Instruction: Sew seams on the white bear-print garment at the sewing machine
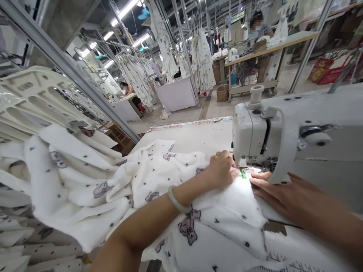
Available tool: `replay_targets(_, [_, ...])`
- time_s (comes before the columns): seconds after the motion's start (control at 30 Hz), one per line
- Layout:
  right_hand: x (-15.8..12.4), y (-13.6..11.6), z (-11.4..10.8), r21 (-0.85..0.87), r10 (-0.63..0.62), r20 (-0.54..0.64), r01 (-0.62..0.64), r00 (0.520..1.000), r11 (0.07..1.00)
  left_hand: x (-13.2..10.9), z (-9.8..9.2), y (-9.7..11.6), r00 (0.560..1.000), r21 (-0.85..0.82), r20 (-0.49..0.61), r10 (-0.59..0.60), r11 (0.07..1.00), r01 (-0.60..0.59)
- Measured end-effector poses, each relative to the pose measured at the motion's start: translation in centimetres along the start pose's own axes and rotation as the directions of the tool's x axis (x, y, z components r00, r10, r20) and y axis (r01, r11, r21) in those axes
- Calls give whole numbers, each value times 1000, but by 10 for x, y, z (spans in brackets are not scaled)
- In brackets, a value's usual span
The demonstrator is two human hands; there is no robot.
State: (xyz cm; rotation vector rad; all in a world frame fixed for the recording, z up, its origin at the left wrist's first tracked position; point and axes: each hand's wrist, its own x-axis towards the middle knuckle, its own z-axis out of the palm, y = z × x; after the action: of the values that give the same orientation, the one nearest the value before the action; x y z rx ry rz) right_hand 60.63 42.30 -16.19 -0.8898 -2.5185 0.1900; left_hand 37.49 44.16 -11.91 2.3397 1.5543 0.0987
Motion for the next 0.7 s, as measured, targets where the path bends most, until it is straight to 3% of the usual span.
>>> replay_targets(0.1, [2, 7, -7, -68, -27, 25, 29, 999, 997, -36, -23, 6, 987, -21, 51, 150, 989, -149])
replay_targets(0.17, [3, 10, -12, -93, -28, 24, 30, 999, 995, -65, -30, 10, 935, -56, 96, 341, 940, -337])
replay_targets(0.23, [2, 10, -18, -98, -39, 24, 41, 999, 994, -89, -22, 13, 882, -60, 128, 454, 891, -450])
replay_targets(0.4, [-3, 1, -34, -16, -193, 76, 195, 978, 981, -108, 17, 7, 918, -15, -22, 396, 918, -397])
replay_targets(0.53, [-9, -4, -42, 88, -201, 151, 189, 968, 978, -103, 8, 1, 952, -269, -106, 288, 913, -306])
replay_targets(0.6, [-11, -6, -44, 151, -172, 209, 142, 963, 978, -104, 0, 0, 933, -317, -96, 347, 878, -359])
replay_targets(0.7, [-10, -8, -45, 202, -157, 273, 103, 949, 974, -109, 5, 5, 885, -178, -44, 464, 868, -464])
